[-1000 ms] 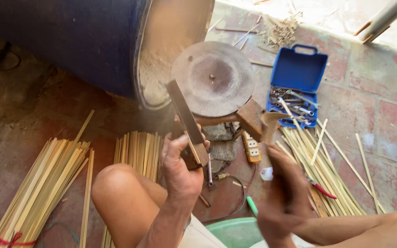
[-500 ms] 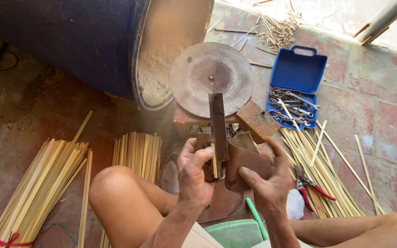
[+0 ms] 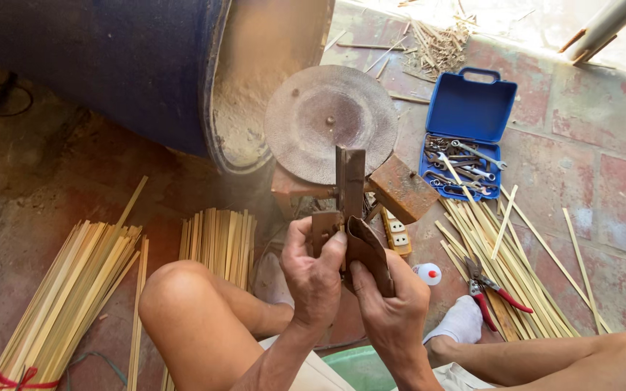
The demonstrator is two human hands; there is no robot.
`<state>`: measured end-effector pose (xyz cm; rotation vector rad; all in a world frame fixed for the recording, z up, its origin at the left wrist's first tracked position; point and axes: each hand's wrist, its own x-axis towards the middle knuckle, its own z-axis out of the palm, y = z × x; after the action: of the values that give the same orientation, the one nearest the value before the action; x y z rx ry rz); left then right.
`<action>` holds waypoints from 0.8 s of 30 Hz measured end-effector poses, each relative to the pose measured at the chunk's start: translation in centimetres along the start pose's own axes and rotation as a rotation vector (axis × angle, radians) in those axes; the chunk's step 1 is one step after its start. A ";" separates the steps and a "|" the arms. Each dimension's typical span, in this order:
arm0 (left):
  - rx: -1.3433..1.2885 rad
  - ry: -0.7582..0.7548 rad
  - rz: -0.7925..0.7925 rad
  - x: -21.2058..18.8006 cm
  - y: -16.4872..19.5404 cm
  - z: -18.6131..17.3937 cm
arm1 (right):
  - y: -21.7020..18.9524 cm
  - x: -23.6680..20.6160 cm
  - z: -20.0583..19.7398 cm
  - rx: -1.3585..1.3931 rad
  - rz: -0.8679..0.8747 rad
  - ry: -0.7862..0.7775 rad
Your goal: The person sits cross-legged and assembles thin bamboo strips into a rectangular frame using a metal jig. They apply glue to the strips, insert them into the jig, and press them together to form a joint.
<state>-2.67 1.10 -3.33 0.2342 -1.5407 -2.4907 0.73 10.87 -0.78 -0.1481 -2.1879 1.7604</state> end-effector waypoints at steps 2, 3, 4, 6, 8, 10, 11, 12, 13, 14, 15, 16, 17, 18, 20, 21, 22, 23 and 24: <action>0.065 0.004 0.020 -0.5 0.1 0.4 | -0.6 0.1 0.1 -0.186 -0.022 0.079; 0.111 0.019 0.028 -0.7 0.2 0.7 | -0.9 0.1 0.2 -0.226 -0.033 0.095; 0.153 0.028 0.051 -0.7 0.1 0.9 | -1.1 0.1 0.2 -0.260 -0.058 0.116; 0.001 0.040 0.017 -0.5 0.1 1.1 | -1.4 0.0 0.2 -0.302 -0.150 0.103; -0.038 0.033 0.058 -0.2 -0.1 0.9 | -1.5 0.0 0.2 -0.288 -0.337 0.071; 0.038 0.048 0.119 -0.3 -0.2 0.5 | -1.3 -0.1 0.2 -0.245 -0.363 0.067; -0.021 0.043 0.082 -0.4 -0.3 0.3 | -1.3 -0.2 0.2 -0.231 -0.352 0.055; -0.084 0.036 0.055 -0.3 -0.4 0.1 | -1.1 -0.3 0.1 -0.227 -0.338 0.033; -0.152 0.021 0.038 -0.3 -0.4 -0.1 | -1.0 -0.4 0.0 -0.222 -0.336 0.018; -0.096 0.031 0.065 -0.4 -0.4 -0.3 | -0.9 -0.5 -0.1 -0.211 -0.346 0.004; -0.043 0.038 0.105 -0.4 -0.4 -0.4 | -0.8 -0.6 -0.2 -0.146 -0.243 0.004; 0.013 0.050 0.135 -0.4 -0.3 -0.4 | -0.7 -0.7 -0.3 -0.083 -0.129 -0.003; -0.052 0.023 0.117 -0.5 -0.3 -0.3 | -0.6 -0.7 -0.4 -0.029 0.007 -0.019; -0.118 -0.003 0.095 -0.6 -0.3 -0.2 | -0.6 -0.7 -0.6 -0.035 -0.003 -0.005; -0.139 -0.041 0.051 -0.9 -0.2 0.1 | -0.6 -0.4 -0.7 -0.034 -0.046 0.035; -0.091 -0.042 0.025 -1.2 -0.3 0.4 | -0.6 -0.2 -0.8 -0.046 -0.069 0.051; -0.044 -0.043 -0.001 -1.3 -0.4 0.6 | -0.7 0.0 -0.8 -0.059 -0.093 0.069; -0.049 -0.044 0.007 -1.3 -0.5 0.7 | -0.8 0.2 -0.7 -0.080 -0.112 0.086; -0.052 -0.042 0.011 -1.3 -0.6 0.8 | -1.0 0.5 -0.6 -0.123 -0.094 0.102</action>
<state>-1.70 2.41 -3.49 0.1656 -1.4861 -2.5393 0.61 11.31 0.36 -0.1579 -2.1923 1.5350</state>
